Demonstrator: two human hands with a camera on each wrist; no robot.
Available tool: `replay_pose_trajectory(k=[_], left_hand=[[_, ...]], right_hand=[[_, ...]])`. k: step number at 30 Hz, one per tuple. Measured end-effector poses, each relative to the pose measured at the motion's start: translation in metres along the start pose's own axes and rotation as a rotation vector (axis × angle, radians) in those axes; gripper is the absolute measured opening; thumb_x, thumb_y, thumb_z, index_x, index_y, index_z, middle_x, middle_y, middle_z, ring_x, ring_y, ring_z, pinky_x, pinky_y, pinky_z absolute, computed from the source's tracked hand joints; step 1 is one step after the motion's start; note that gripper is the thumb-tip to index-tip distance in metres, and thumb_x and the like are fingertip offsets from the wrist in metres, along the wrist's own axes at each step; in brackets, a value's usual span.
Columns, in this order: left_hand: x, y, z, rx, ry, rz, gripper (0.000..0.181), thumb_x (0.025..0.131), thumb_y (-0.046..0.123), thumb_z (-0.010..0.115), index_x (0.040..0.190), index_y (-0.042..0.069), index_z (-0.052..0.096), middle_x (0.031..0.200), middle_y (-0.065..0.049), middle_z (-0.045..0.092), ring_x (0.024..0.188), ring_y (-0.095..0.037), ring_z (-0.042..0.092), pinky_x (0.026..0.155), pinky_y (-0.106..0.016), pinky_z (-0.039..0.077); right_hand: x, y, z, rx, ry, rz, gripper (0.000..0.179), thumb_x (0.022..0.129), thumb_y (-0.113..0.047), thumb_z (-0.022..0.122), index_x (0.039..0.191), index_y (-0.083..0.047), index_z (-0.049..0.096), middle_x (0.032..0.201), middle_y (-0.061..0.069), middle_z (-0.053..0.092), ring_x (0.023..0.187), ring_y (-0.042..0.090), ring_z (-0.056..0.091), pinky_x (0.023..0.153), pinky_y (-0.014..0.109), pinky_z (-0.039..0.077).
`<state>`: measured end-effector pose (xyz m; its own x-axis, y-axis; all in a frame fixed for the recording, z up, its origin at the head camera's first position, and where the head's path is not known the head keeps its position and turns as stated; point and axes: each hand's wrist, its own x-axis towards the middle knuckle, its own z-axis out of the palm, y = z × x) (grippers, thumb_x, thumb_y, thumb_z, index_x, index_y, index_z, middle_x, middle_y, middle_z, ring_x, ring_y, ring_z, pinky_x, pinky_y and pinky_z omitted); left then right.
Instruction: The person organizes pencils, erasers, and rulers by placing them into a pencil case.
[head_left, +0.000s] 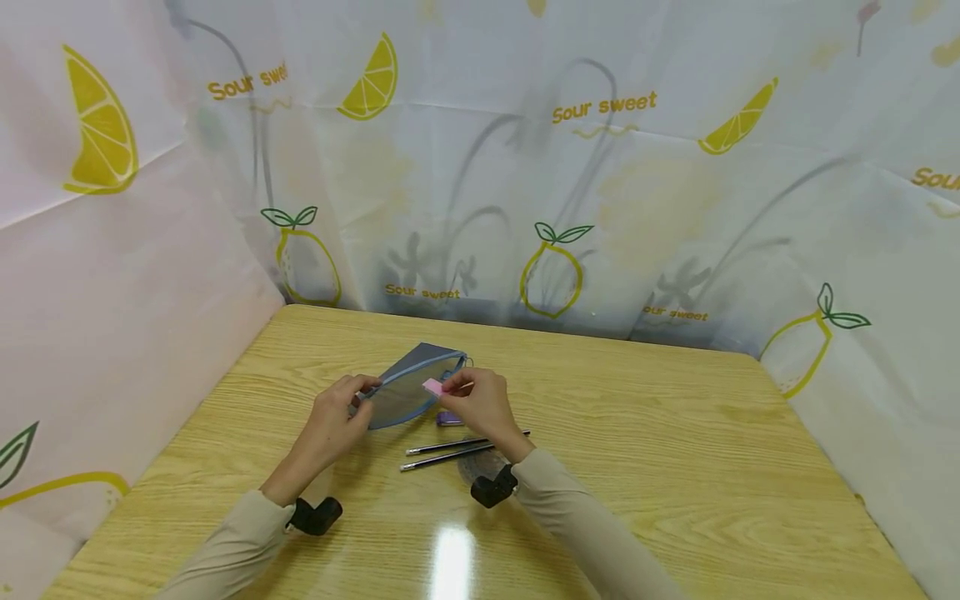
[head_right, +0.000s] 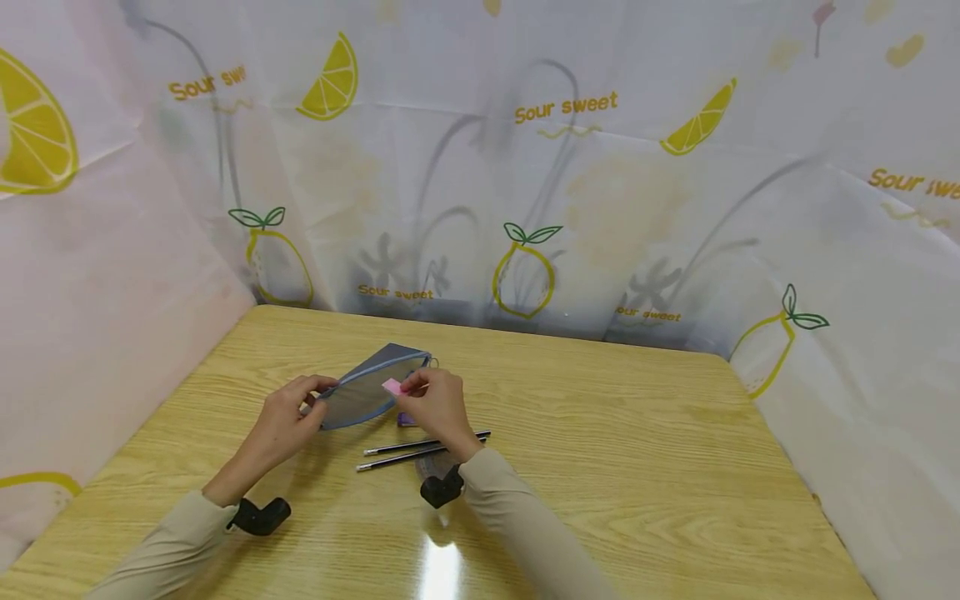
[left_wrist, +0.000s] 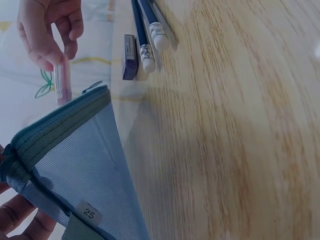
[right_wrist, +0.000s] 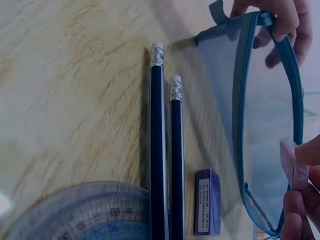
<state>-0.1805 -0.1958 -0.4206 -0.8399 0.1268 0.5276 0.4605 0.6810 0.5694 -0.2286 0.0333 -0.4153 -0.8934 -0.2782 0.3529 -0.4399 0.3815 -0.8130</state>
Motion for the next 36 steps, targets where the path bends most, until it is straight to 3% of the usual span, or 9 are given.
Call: replay_pose_trajectory(k=[22, 26, 36], left_hand=[[0.001, -0.001, -0.002, 0.004, -0.010, 0.027, 0.027, 0.084, -0.011, 0.052, 0.106, -0.004, 0.067, 0.097, -0.016, 0.063, 0.072, -0.021, 0.057, 0.052, -0.028, 0.044], [0.001, -0.002, 0.000, 0.002, -0.019, 0.027, 0.028, 0.085, -0.010, 0.052, 0.107, -0.005, 0.067, 0.098, -0.016, 0.063, 0.072, -0.021, 0.057, 0.051, -0.028, 0.043], [0.002, 0.001, 0.003, -0.002, -0.027, 0.008, 0.028, 0.085, -0.010, 0.052, 0.108, -0.003, 0.067, 0.099, -0.015, 0.063, 0.073, -0.019, 0.057, 0.054, -0.030, 0.045]], right_hand=[[0.014, 0.004, 0.014, -0.054, -0.015, 0.002, 0.005, 0.081, -0.007, 0.076, 0.081, -0.003, 0.072, 0.075, 0.001, 0.067, 0.065, 0.009, 0.063, 0.060, 0.022, 0.050], [0.017, 0.006, 0.015, -0.080, -0.009, -0.008, 0.010, 0.082, -0.013, 0.078, 0.078, -0.006, 0.072, 0.073, -0.001, 0.067, 0.065, 0.008, 0.061, 0.060, 0.022, 0.050], [0.023, 0.009, 0.020, -0.097, -0.003, 0.018, 0.009, 0.081, -0.011, 0.078, 0.078, -0.005, 0.071, 0.074, 0.000, 0.068, 0.067, 0.010, 0.063, 0.061, 0.022, 0.050]])
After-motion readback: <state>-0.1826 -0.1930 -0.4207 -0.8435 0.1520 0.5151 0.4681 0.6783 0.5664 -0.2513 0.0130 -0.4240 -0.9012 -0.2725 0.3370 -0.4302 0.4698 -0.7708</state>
